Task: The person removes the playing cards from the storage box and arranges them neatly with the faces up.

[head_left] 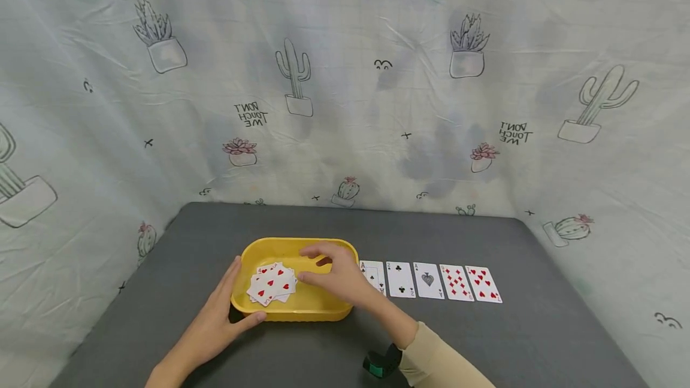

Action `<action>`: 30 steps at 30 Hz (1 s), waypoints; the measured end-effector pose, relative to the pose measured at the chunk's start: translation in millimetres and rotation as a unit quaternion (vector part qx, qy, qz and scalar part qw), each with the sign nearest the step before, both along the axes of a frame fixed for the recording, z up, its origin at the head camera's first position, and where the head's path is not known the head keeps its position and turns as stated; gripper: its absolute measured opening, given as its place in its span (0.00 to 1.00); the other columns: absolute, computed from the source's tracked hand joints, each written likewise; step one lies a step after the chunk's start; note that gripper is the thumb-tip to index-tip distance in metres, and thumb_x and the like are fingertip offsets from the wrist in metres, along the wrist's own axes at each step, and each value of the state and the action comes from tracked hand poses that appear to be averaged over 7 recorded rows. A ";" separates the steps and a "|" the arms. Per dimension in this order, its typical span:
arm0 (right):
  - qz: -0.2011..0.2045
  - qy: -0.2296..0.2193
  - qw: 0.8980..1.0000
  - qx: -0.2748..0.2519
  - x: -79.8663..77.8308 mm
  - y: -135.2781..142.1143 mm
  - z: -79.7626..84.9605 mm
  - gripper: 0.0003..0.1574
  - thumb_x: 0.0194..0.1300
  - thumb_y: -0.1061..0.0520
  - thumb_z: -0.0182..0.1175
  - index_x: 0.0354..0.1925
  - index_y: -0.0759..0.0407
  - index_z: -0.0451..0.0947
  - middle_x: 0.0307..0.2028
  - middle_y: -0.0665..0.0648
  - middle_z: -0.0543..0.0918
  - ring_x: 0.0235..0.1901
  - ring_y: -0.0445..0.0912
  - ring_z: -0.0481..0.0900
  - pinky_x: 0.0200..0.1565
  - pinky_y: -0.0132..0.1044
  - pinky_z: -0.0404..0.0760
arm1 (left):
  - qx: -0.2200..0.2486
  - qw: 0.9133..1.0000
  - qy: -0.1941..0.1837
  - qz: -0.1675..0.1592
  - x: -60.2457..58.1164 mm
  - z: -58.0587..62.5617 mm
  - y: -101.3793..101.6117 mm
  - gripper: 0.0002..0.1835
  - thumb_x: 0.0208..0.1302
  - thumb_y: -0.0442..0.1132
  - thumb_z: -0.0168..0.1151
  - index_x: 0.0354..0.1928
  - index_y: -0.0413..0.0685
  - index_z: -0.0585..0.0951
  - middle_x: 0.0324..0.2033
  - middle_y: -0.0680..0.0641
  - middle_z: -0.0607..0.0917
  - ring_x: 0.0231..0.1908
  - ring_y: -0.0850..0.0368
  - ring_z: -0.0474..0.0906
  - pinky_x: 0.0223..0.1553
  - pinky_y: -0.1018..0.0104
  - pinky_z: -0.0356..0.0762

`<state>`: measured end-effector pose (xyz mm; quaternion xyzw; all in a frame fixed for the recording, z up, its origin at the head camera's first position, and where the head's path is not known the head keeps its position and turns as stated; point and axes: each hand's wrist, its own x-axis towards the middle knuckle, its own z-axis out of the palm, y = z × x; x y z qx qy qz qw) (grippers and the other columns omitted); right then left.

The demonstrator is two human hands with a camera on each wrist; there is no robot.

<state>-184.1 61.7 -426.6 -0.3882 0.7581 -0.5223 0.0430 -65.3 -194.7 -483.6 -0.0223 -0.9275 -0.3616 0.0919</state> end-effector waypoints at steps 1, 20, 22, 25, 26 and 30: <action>-0.002 -0.027 1.000 0.000 1.2 -6.9 -2.2 0.22 0.59 0.51 0.73 0.51 0.52 0.83 0.48 0.44 0.82 0.50 0.49 0.78 0.50 0.41 0.80 | 0.002 1.000 -0.001 -0.003 1.4 0.1 -1.9 0.62 0.56 0.64 0.69 0.79 0.58 0.38 0.77 0.49 0.40 0.73 0.38 0.43 0.61 0.29 0.53; -0.109 -0.130 0.977 0.130 27.9 -84.2 -37.8 0.43 0.41 0.50 0.83 0.56 0.59 0.82 0.50 0.48 0.82 0.44 0.44 0.75 0.51 0.36 0.76 | 0.004 0.999 0.001 -0.045 19.2 7.1 -32.2 0.61 0.57 0.63 0.68 0.79 0.57 0.38 0.77 0.48 0.41 0.72 0.36 0.44 0.61 0.28 0.53; -0.099 -0.118 0.977 0.146 27.9 -85.4 -39.1 0.43 0.41 0.49 0.83 0.57 0.59 0.81 0.50 0.47 0.82 0.44 0.43 0.74 0.52 0.36 0.75 | 0.005 0.999 -0.002 -0.045 18.6 7.2 -32.1 0.61 0.56 0.64 0.68 0.79 0.58 0.38 0.77 0.49 0.41 0.72 0.37 0.44 0.61 0.29 0.53; -0.079 -0.088 0.978 0.172 28.2 -87.8 -38.9 0.46 0.42 0.48 0.83 0.60 0.57 0.79 0.53 0.46 0.80 0.47 0.41 0.73 0.55 0.36 0.73 | 0.006 0.999 -0.007 -0.044 17.0 6.6 -32.6 0.61 0.56 0.65 0.68 0.79 0.58 0.39 0.77 0.52 0.40 0.72 0.39 0.44 0.62 0.30 0.53; -0.074 -0.078 0.978 0.180 28.2 -88.5 -38.7 0.48 0.42 0.48 0.83 0.61 0.57 0.78 0.54 0.46 0.79 0.47 0.40 0.73 0.55 0.36 0.73 | 0.005 0.999 -0.007 -0.042 16.4 6.6 -32.7 0.61 0.55 0.66 0.68 0.79 0.58 0.39 0.77 0.54 0.40 0.72 0.39 0.44 0.62 0.30 0.53; -0.081 -0.042 0.977 0.194 27.5 -91.8 -37.6 0.54 0.42 0.45 0.83 0.65 0.58 0.74 0.57 0.48 0.78 0.48 0.39 0.73 0.56 0.35 0.73 | -0.003 0.999 -0.005 -0.041 15.1 9.6 -32.8 0.61 0.55 0.66 0.67 0.79 0.57 0.38 0.77 0.53 0.40 0.72 0.39 0.45 0.62 0.30 0.53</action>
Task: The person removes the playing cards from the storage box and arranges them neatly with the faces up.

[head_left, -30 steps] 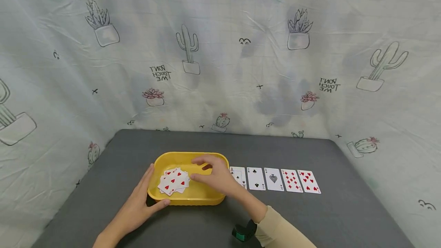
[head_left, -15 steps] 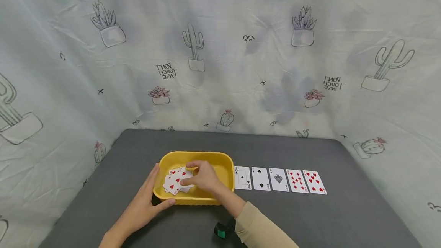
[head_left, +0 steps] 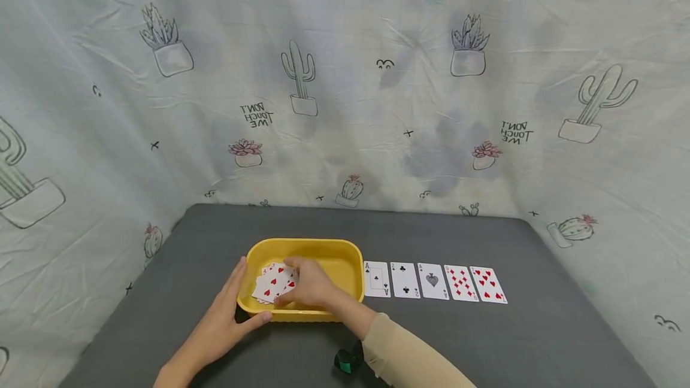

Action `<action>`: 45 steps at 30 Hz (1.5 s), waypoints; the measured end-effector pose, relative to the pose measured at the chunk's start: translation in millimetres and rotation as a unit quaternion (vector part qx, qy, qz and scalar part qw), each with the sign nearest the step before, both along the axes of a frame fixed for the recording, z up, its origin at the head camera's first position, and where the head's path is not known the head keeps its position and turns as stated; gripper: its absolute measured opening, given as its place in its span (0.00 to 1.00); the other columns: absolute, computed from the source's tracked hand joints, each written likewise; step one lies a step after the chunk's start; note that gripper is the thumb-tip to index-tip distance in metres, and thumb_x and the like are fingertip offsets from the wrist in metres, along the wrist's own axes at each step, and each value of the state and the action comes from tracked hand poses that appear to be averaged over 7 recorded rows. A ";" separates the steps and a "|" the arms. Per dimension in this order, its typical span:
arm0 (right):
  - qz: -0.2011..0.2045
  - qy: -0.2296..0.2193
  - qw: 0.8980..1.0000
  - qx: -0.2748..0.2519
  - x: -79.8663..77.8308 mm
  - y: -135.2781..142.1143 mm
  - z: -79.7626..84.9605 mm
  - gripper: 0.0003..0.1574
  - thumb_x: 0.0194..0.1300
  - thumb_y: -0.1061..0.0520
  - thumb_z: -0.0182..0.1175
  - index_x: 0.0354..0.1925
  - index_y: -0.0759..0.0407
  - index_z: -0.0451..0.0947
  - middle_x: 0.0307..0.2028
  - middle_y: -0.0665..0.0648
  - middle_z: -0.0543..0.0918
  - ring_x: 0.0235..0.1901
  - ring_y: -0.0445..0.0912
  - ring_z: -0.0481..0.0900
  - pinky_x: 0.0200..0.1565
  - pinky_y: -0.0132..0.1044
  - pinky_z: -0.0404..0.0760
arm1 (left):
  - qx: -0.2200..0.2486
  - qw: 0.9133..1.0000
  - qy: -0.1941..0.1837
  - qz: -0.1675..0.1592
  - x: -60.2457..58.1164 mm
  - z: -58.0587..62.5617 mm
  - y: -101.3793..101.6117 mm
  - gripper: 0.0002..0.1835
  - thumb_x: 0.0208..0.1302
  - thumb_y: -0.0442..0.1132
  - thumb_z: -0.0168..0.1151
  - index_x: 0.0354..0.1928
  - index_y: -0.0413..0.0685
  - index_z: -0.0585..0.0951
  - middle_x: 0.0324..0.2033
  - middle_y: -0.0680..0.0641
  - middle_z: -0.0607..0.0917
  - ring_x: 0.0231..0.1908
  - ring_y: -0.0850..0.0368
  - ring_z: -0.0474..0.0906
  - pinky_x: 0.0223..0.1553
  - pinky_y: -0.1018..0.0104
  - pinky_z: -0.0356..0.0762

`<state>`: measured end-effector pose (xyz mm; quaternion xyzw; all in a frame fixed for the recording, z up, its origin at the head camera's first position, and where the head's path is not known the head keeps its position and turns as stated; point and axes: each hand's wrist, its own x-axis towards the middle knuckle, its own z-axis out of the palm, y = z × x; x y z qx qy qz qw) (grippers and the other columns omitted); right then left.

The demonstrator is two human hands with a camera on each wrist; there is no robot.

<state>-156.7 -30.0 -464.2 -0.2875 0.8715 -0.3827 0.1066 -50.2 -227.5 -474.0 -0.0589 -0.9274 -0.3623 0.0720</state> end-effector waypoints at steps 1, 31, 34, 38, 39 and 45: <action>-0.005 0.009 1.000 0.003 -0.6 -0.8 0.0 0.55 0.41 0.45 0.83 0.65 0.59 0.73 0.57 0.49 0.78 0.47 0.40 0.73 0.56 0.35 0.73 | -0.001 1.000 0.001 -0.001 -0.2 0.5 0.2 0.61 0.56 0.66 0.67 0.79 0.57 0.38 0.77 0.52 0.40 0.72 0.38 0.45 0.62 0.30 0.54; 0.002 0.080 0.996 0.033 -3.5 -9.8 1.4 0.52 0.40 0.45 0.83 0.60 0.60 0.74 0.48 0.48 0.79 0.44 0.39 0.72 0.53 0.30 0.73 | 0.006 1.000 0.008 0.000 -1.0 -3.6 0.4 0.61 0.56 0.64 0.69 0.79 0.60 0.39 0.77 0.50 0.41 0.72 0.37 0.45 0.60 0.28 0.54; -0.002 0.058 0.998 0.012 -3.8 -8.5 3.8 0.56 0.40 0.47 0.83 0.65 0.61 0.71 0.52 0.50 0.79 0.45 0.39 0.74 0.53 0.30 0.74 | 0.004 1.000 0.011 0.001 -0.9 -3.4 0.8 0.61 0.55 0.64 0.70 0.79 0.59 0.39 0.77 0.48 0.42 0.72 0.37 0.45 0.60 0.29 0.54; 0.007 0.049 0.999 0.011 -4.5 -9.1 3.6 0.58 0.41 0.48 0.83 0.67 0.59 0.68 0.53 0.50 0.79 0.45 0.38 0.75 0.51 0.28 0.75 | 0.000 1.000 0.013 0.002 -1.0 -3.2 1.0 0.61 0.55 0.64 0.70 0.79 0.59 0.39 0.77 0.46 0.43 0.72 0.38 0.45 0.61 0.29 0.54; 0.011 0.049 0.999 0.013 -4.7 -9.6 3.4 0.58 0.41 0.48 0.83 0.67 0.59 0.68 0.53 0.50 0.79 0.45 0.38 0.75 0.51 0.28 0.75 | 0.000 1.000 0.012 0.002 -0.9 -3.1 1.0 0.61 0.55 0.64 0.69 0.79 0.59 0.39 0.77 0.46 0.43 0.72 0.37 0.45 0.60 0.29 0.54; 0.028 0.018 0.999 -0.023 -4.5 -10.5 1.1 0.54 0.42 0.50 0.82 0.66 0.59 0.71 0.47 0.47 0.81 0.43 0.37 0.76 0.48 0.27 0.76 | -0.008 1.000 0.011 0.000 -0.5 -3.5 0.0 0.61 0.56 0.65 0.68 0.79 0.59 0.38 0.77 0.47 0.42 0.72 0.36 0.46 0.60 0.28 0.55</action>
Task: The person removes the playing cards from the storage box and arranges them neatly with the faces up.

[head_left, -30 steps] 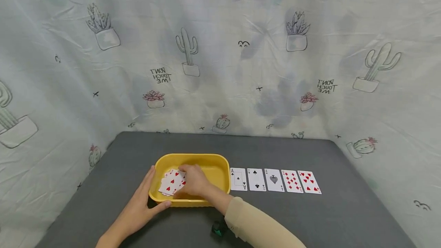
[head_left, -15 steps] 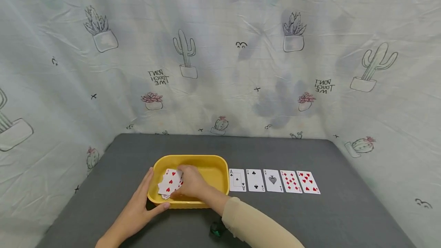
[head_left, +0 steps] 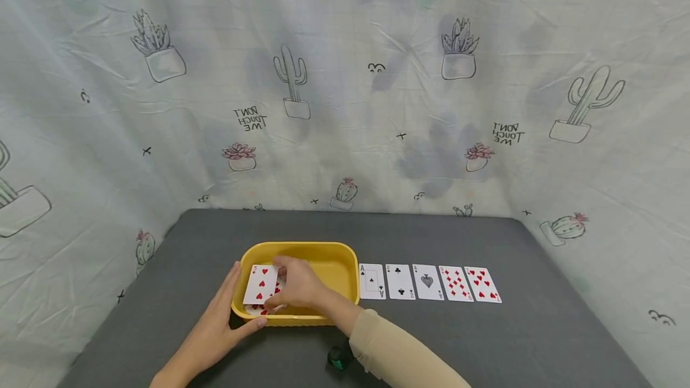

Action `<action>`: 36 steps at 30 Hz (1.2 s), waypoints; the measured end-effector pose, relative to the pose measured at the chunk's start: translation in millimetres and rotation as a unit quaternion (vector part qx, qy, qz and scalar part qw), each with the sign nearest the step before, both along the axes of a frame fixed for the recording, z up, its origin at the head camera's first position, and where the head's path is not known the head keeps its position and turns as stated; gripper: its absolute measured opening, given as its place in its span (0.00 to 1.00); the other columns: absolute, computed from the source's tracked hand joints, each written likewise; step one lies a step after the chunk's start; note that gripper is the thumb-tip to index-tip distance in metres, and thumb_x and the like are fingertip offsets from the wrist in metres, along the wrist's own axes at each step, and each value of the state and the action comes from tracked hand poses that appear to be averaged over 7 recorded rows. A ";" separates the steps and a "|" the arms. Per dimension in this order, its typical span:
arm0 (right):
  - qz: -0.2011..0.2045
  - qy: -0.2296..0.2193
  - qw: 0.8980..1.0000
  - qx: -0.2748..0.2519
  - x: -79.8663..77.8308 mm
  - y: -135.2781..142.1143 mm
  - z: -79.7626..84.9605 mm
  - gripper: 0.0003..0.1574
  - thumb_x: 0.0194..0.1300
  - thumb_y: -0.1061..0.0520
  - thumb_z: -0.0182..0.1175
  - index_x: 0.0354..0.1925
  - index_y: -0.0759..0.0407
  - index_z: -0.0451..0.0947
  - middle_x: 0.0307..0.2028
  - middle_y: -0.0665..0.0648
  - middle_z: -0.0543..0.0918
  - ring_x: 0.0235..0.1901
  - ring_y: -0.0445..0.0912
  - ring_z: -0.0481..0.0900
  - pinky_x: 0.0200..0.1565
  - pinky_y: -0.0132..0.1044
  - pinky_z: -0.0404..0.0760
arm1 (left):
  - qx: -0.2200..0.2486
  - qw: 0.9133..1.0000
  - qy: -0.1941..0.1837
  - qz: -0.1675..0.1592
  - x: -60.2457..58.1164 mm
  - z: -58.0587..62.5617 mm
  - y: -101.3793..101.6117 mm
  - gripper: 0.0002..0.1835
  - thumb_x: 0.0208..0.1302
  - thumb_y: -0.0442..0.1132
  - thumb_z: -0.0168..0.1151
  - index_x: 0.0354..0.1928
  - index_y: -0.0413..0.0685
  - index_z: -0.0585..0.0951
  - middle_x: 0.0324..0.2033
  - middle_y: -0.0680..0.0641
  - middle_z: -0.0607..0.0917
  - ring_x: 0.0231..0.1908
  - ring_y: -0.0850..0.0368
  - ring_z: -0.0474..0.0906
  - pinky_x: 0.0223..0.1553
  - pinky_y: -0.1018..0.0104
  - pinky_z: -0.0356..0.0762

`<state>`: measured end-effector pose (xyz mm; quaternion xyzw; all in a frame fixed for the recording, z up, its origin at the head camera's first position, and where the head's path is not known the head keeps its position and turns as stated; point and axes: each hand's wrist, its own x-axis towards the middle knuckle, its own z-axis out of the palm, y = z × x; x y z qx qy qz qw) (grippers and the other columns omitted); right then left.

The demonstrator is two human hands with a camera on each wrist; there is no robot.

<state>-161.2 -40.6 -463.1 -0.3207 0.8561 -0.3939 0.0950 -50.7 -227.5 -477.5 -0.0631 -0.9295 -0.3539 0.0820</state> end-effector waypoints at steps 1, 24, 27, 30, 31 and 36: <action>0.006 -0.007 1.000 -0.008 0.3 0.4 0.0 0.54 0.43 0.51 0.82 0.66 0.59 0.71 0.47 0.46 0.82 0.43 0.37 0.77 0.48 0.27 0.77 | 0.000 1.000 0.000 0.000 -0.1 0.0 0.0 0.61 0.56 0.65 0.68 0.79 0.59 0.38 0.77 0.47 0.42 0.72 0.36 0.46 0.60 0.28 0.55; 0.046 -0.030 0.997 -0.046 -1.4 4.5 3.4 0.54 0.46 0.52 0.80 0.69 0.59 0.69 0.47 0.45 0.82 0.43 0.36 0.79 0.46 0.26 0.77 | 0.004 1.000 -0.020 0.007 -1.0 -1.5 2.0 0.61 0.56 0.66 0.67 0.79 0.59 0.37 0.77 0.48 0.41 0.72 0.37 0.45 0.60 0.28 0.54; 0.051 -0.023 0.997 -0.049 -2.7 5.7 2.7 0.53 0.47 0.51 0.80 0.69 0.59 0.69 0.48 0.45 0.81 0.43 0.36 0.79 0.45 0.25 0.77 | 0.004 1.000 -0.016 0.007 -1.4 -1.3 3.5 0.61 0.56 0.66 0.67 0.79 0.59 0.37 0.77 0.47 0.42 0.72 0.36 0.46 0.60 0.28 0.54; 0.057 -0.014 0.997 -0.051 -3.3 7.3 3.3 0.53 0.48 0.50 0.79 0.69 0.59 0.68 0.47 0.46 0.81 0.43 0.37 0.79 0.45 0.25 0.77 | 0.003 1.000 -0.014 0.007 -1.6 -1.0 4.9 0.61 0.56 0.65 0.68 0.79 0.59 0.38 0.77 0.46 0.42 0.71 0.36 0.46 0.60 0.28 0.54; 0.059 -0.013 0.997 -0.052 -3.5 7.8 3.5 0.53 0.48 0.50 0.79 0.69 0.60 0.68 0.47 0.46 0.81 0.43 0.37 0.79 0.45 0.25 0.77 | 0.003 1.000 -0.013 0.007 -1.7 -0.9 5.4 0.61 0.56 0.65 0.68 0.79 0.59 0.38 0.77 0.46 0.42 0.71 0.36 0.46 0.60 0.28 0.54; 0.066 -0.007 0.997 -0.048 -3.6 8.5 5.8 0.54 0.49 0.50 0.78 0.70 0.60 0.67 0.47 0.46 0.80 0.43 0.37 0.78 0.44 0.24 0.77 | 0.002 1.000 -0.008 0.007 -2.5 -1.1 6.0 0.61 0.56 0.65 0.68 0.79 0.59 0.39 0.77 0.47 0.43 0.71 0.36 0.47 0.60 0.28 0.54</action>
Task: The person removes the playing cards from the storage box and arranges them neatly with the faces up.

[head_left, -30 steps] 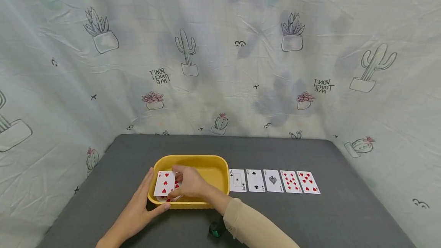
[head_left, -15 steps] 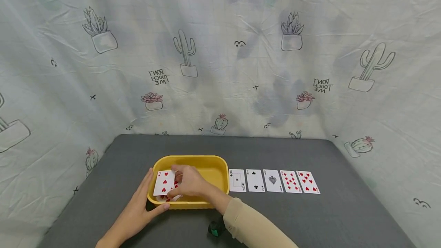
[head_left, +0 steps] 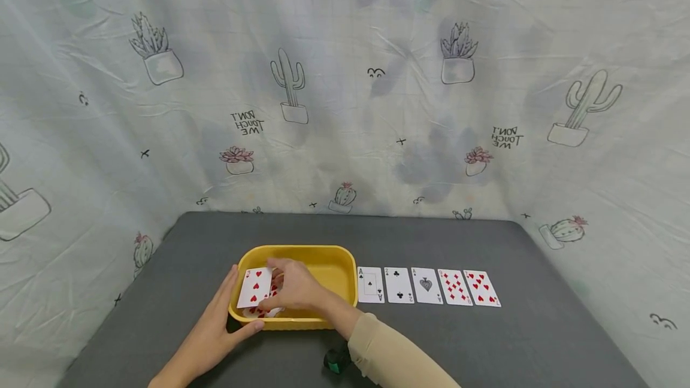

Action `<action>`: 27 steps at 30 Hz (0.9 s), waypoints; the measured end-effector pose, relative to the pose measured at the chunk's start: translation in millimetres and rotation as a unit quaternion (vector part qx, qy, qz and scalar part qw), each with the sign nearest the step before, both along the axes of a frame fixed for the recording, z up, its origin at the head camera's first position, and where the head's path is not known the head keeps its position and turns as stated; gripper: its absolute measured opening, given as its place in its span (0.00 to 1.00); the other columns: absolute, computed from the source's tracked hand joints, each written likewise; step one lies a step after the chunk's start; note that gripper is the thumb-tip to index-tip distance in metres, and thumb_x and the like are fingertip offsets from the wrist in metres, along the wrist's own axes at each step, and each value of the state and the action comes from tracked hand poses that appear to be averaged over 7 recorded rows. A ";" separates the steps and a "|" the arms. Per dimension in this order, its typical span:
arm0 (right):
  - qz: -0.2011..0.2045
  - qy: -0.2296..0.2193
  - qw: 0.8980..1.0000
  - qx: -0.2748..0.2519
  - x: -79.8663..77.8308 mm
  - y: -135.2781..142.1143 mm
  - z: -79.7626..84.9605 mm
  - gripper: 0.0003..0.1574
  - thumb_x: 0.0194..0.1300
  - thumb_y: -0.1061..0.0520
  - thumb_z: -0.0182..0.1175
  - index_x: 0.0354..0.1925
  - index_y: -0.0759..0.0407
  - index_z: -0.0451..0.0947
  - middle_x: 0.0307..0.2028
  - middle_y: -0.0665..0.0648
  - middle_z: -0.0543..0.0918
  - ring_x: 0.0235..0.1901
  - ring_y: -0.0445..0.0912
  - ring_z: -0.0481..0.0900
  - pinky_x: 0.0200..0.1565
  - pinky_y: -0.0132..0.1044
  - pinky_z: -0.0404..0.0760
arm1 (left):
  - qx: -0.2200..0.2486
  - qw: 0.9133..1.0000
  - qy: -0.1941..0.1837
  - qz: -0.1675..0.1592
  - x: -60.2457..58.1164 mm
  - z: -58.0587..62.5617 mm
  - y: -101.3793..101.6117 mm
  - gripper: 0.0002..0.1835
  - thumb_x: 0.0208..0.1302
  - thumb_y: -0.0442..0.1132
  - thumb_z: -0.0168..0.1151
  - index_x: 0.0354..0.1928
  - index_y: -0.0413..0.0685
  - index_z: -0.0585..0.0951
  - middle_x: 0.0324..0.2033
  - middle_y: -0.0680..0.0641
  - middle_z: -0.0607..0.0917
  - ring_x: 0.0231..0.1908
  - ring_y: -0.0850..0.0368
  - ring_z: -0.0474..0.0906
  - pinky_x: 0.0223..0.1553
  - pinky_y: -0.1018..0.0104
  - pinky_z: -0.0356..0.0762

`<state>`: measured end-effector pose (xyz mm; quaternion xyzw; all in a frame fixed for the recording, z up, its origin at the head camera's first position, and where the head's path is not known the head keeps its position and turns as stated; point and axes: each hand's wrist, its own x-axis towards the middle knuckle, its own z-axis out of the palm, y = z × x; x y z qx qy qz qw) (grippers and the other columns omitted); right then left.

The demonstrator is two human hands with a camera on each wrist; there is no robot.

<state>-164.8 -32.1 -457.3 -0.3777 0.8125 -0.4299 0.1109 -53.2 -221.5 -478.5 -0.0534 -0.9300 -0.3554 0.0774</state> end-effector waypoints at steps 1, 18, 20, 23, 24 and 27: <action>-0.001 0.002 1.000 0.001 0.4 0.0 0.2 0.54 0.49 0.50 0.78 0.70 0.61 0.67 0.47 0.46 0.80 0.43 0.37 0.78 0.43 0.24 0.77 | 0.001 1.000 0.001 -0.001 0.1 -0.1 0.0 0.61 0.56 0.64 0.68 0.79 0.59 0.39 0.77 0.47 0.42 0.71 0.36 0.46 0.60 0.28 0.54; -0.016 0.005 0.999 -0.047 1.7 19.8 19.4 0.49 0.50 0.51 0.77 0.68 0.59 0.70 0.55 0.50 0.78 0.51 0.46 0.78 0.51 0.34 0.78 | 0.001 1.000 0.007 0.000 0.0 -2.1 -3.1 0.62 0.55 0.65 0.68 0.79 0.59 0.38 0.77 0.46 0.42 0.72 0.36 0.46 0.60 0.29 0.55; -0.020 0.013 0.998 -0.058 1.4 31.1 25.6 0.51 0.50 0.51 0.77 0.69 0.61 0.68 0.59 0.52 0.76 0.52 0.46 0.77 0.53 0.35 0.77 | 0.001 1.000 0.004 0.002 0.4 -2.3 -3.0 0.62 0.55 0.66 0.68 0.79 0.59 0.38 0.77 0.47 0.42 0.72 0.36 0.46 0.60 0.28 0.55; -0.027 0.021 0.995 -0.092 -0.2 57.1 35.7 0.53 0.51 0.54 0.77 0.71 0.63 0.65 0.64 0.56 0.73 0.54 0.46 0.76 0.56 0.38 0.76 | 0.000 1.000 0.003 0.003 0.6 -2.4 -2.2 0.62 0.55 0.66 0.68 0.79 0.59 0.38 0.77 0.48 0.42 0.72 0.36 0.46 0.60 0.29 0.55; -0.028 0.023 0.994 -0.106 -0.9 67.9 39.4 0.53 0.51 0.55 0.77 0.70 0.63 0.65 0.64 0.57 0.73 0.54 0.47 0.76 0.56 0.41 0.76 | 0.000 1.000 0.003 0.003 0.6 -2.3 -2.0 0.62 0.55 0.66 0.68 0.79 0.59 0.38 0.77 0.48 0.42 0.72 0.37 0.46 0.60 0.29 0.55; -0.025 0.045 0.988 -0.142 -4.4 108.7 46.0 0.52 0.51 0.58 0.78 0.70 0.62 0.66 0.64 0.59 0.73 0.55 0.49 0.76 0.56 0.46 0.76 | 0.001 1.000 0.001 0.004 1.0 -1.5 -2.0 0.62 0.54 0.67 0.68 0.79 0.61 0.37 0.77 0.49 0.41 0.72 0.38 0.45 0.61 0.29 0.55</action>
